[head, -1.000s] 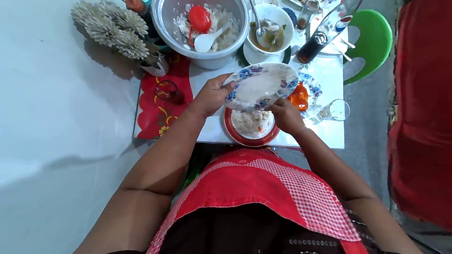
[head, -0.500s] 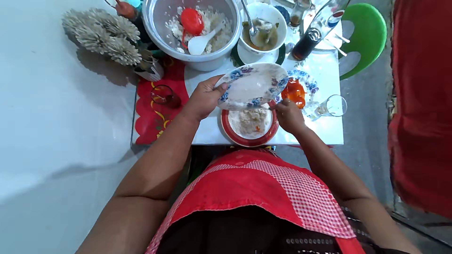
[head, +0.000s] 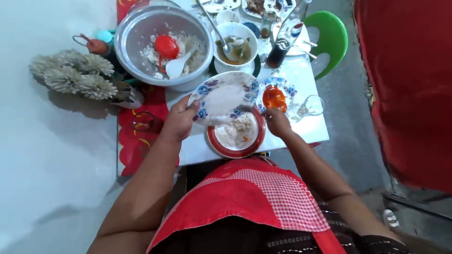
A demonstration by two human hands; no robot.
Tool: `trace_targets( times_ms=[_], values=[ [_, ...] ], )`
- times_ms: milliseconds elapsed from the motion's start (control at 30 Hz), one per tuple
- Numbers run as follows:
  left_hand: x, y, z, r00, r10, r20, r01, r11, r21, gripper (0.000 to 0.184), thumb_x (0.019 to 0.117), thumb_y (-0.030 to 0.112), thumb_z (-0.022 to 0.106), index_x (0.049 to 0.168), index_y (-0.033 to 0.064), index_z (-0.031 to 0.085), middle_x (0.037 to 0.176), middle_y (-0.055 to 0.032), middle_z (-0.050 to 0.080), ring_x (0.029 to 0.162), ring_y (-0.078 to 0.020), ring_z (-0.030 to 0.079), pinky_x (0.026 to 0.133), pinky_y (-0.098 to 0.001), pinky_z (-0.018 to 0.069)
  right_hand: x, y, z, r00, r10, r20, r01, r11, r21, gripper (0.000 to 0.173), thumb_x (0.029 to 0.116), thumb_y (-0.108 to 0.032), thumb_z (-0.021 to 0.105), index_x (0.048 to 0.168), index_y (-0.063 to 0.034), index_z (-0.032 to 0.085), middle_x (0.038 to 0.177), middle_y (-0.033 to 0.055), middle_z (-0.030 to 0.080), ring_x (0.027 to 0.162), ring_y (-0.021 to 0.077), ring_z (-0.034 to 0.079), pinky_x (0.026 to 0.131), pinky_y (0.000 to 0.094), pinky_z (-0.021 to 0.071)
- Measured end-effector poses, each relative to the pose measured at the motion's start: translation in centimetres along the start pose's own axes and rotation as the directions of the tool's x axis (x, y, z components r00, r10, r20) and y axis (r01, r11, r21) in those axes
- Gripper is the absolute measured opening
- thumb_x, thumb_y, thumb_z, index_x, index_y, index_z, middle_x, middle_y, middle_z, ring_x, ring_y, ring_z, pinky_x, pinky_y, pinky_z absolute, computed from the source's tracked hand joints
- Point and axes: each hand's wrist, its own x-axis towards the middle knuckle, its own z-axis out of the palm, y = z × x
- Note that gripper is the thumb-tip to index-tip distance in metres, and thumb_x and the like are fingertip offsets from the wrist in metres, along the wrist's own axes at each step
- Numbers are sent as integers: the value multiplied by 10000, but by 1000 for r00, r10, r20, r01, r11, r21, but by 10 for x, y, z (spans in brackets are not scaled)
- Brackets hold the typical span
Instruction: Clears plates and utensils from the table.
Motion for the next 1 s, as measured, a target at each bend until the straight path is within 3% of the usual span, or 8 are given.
trace_targets(
  times_ms=[67,200,333,633,700,767,833,1000],
  values=[
    [-1,0,-3,999,-26,-47,23,998,-67,294,1095,189,447,1349,77,542,1195,-3,667,1073,-85,664,967,-351,568,-2,3,5,996,38,79,-37,999,-10,262,989,-41,546,1177,-57,728,1184,225,665,1083,392,661,916,606,535],
    [-4,-1,-12,984,-120,-133,87,968,-234,298,1111,224,410,1392,138,462,1224,19,641,1106,-95,655,980,-355,558,-14,-4,-2,998,41,-56,-35,994,105,252,1014,-34,537,1205,-23,701,1189,223,660,1034,366,669,897,545,552],
    [-1,-11,-9,962,-187,-198,104,924,-367,321,1127,266,359,1426,179,435,1263,11,641,1149,-124,652,992,-378,561,-6,11,-6,986,56,155,-46,997,-68,276,935,17,573,1166,-29,717,1180,233,669,1096,421,657,902,639,536],
    [-13,-20,41,794,-362,-489,158,898,-410,381,1131,281,337,1470,121,404,1222,-37,646,1059,-108,675,902,-344,592,50,93,-154,950,299,-90,-269,929,254,327,1002,-184,599,1271,-1,626,1100,222,682,971,356,665,866,590,519],
    [-14,-18,59,737,-410,-537,196,890,-411,400,1127,301,351,1468,105,423,1224,-49,645,1045,-113,672,886,-355,590,68,121,-174,926,370,-78,-327,887,325,299,1021,-175,569,1261,-8,631,1059,190,679,861,284,653,773,499,537],
    [-14,-17,78,705,-421,-571,207,892,-401,384,1123,315,361,1424,99,461,1181,-41,663,1010,-107,685,856,-351,604,89,145,-183,906,421,-55,-357,825,439,276,1042,-175,535,1246,-18,635,892,109,629,643,156,534,590,344,466],
    [-13,-15,99,692,-442,-570,222,882,-415,411,1122,359,354,1427,112,476,1194,-35,666,1024,-106,683,865,-359,601,117,169,-188,882,470,-24,-386,751,536,281,1052,-204,533,1249,-34,638,803,67,574,557,111,448,521,294,404],
    [-18,-12,145,673,-478,-564,258,867,-427,426,1122,425,309,1360,148,526,1092,25,709,951,-60,707,797,-317,627,191,207,-175,802,559,212,-530,501,684,327,1056,-281,523,1271,-65,641,878,33,724,472,17,395,447,211,323]
  ],
)
